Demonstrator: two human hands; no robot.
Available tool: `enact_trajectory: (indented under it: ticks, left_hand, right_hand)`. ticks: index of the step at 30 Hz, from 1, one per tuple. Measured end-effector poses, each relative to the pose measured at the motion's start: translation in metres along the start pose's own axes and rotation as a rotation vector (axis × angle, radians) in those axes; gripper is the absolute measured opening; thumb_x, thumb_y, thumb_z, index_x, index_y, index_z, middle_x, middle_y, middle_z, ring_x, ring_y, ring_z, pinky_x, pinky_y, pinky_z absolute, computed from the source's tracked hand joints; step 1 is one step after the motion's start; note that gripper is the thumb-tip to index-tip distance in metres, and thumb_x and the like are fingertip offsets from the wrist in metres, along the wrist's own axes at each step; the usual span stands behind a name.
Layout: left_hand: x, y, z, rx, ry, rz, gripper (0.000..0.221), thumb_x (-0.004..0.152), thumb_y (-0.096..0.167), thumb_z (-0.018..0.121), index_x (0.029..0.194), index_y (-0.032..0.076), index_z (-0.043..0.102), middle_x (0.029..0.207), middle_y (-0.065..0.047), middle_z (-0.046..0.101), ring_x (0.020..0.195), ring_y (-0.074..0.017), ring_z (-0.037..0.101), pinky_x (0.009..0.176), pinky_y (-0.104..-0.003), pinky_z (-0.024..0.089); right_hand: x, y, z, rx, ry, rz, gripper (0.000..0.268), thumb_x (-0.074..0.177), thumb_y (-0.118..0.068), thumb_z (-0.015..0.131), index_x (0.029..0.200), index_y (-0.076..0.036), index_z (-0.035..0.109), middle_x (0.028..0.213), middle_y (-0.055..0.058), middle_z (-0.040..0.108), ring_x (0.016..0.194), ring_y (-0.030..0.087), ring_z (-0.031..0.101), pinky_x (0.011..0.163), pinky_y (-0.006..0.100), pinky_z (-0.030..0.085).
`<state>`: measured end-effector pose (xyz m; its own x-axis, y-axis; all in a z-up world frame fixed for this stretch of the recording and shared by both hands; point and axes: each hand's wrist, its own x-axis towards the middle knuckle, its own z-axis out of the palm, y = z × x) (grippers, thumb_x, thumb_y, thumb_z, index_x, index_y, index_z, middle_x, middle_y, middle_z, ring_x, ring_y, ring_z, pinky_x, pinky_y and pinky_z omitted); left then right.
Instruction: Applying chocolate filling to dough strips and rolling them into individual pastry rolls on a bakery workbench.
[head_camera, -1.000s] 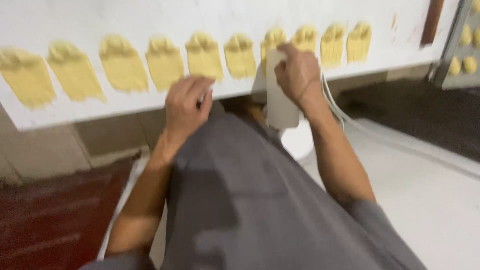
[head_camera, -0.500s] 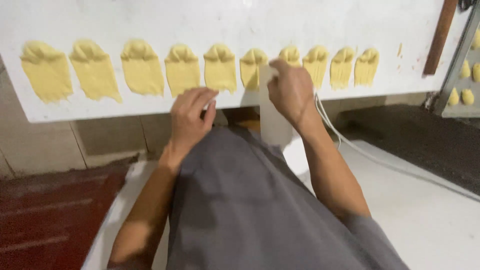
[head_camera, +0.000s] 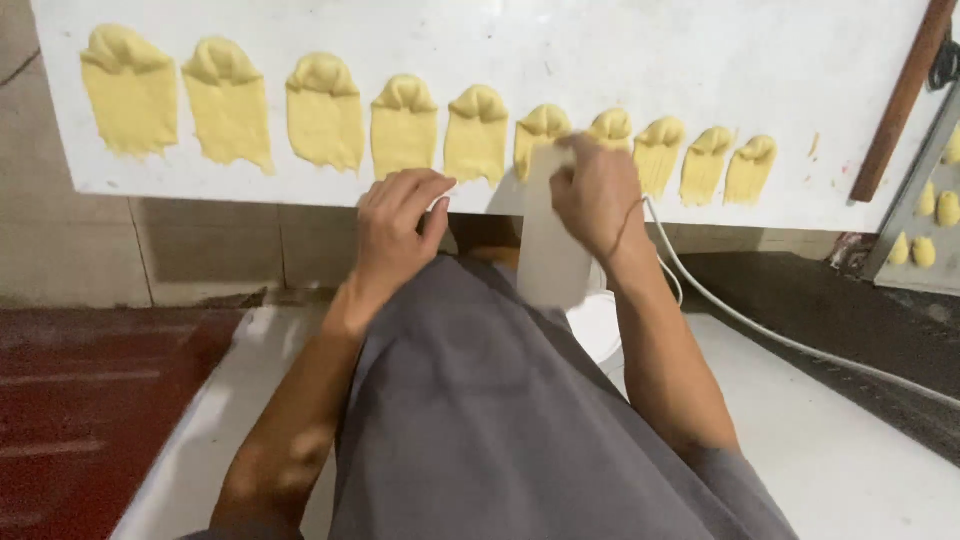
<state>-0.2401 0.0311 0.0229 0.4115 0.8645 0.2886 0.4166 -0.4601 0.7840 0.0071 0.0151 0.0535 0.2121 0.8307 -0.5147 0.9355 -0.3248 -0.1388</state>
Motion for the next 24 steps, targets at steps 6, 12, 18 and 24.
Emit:
enact_trajectory:
  ticks: [6,12,18,24]
  left_hand:
    - [-0.007,-0.001,-0.006,0.044,0.026,0.037,0.012,0.090,0.009,0.064,0.102,0.007,0.067,0.091,-0.010,0.062,0.083,-0.0315,0.063,0.068,-0.040,0.049]
    - [-0.022,0.006,-0.014,0.018,0.049,0.046,0.017,0.091,0.000,0.059,0.103,0.006,0.068,0.097,-0.009,0.065,0.085,-0.0254,0.062,0.065,-0.035,0.044]
    - [-0.026,-0.006,-0.017,0.014,0.115,-0.012,0.015,0.092,0.003,0.057,0.102,0.006,0.068,0.096,-0.008,0.066,0.084,-0.0238,0.063,0.064,-0.034,0.045]
    - [-0.028,-0.007,-0.027,0.021,0.141,0.016,0.016,0.095,0.006,0.052,0.101,0.002,0.067,0.095,-0.011,0.065,0.085,-0.0281,0.063,0.070,-0.038,0.047]
  right_hand:
    - [-0.009,-0.021,-0.007,-0.241,0.037,-0.121,0.031,0.077,-0.012,0.061,0.106,-0.014,0.071,0.072,0.020,0.068,0.078,0.039,0.071,0.067,0.046,0.058]
    - [0.001,-0.048,-0.003,0.185,0.132,-0.131,0.043,0.074,0.004,0.044,0.111,0.004,0.066,0.104,0.023,0.068,0.095,0.038,0.064,0.085,0.044,0.050]
    - [-0.002,-0.079,-0.027,0.141,-0.023,0.015,0.039,0.082,0.006,0.045,0.114,-0.003,0.065,0.060,0.013,0.067,0.038,0.012,0.052,0.030,0.025,0.042]
    - [0.002,-0.068,-0.002,-0.065,0.068,-0.263,0.040,0.071,-0.005,0.048,0.105,0.001,0.069,0.080,0.024,0.069,0.073,0.045,0.065,0.069,0.049,0.051]
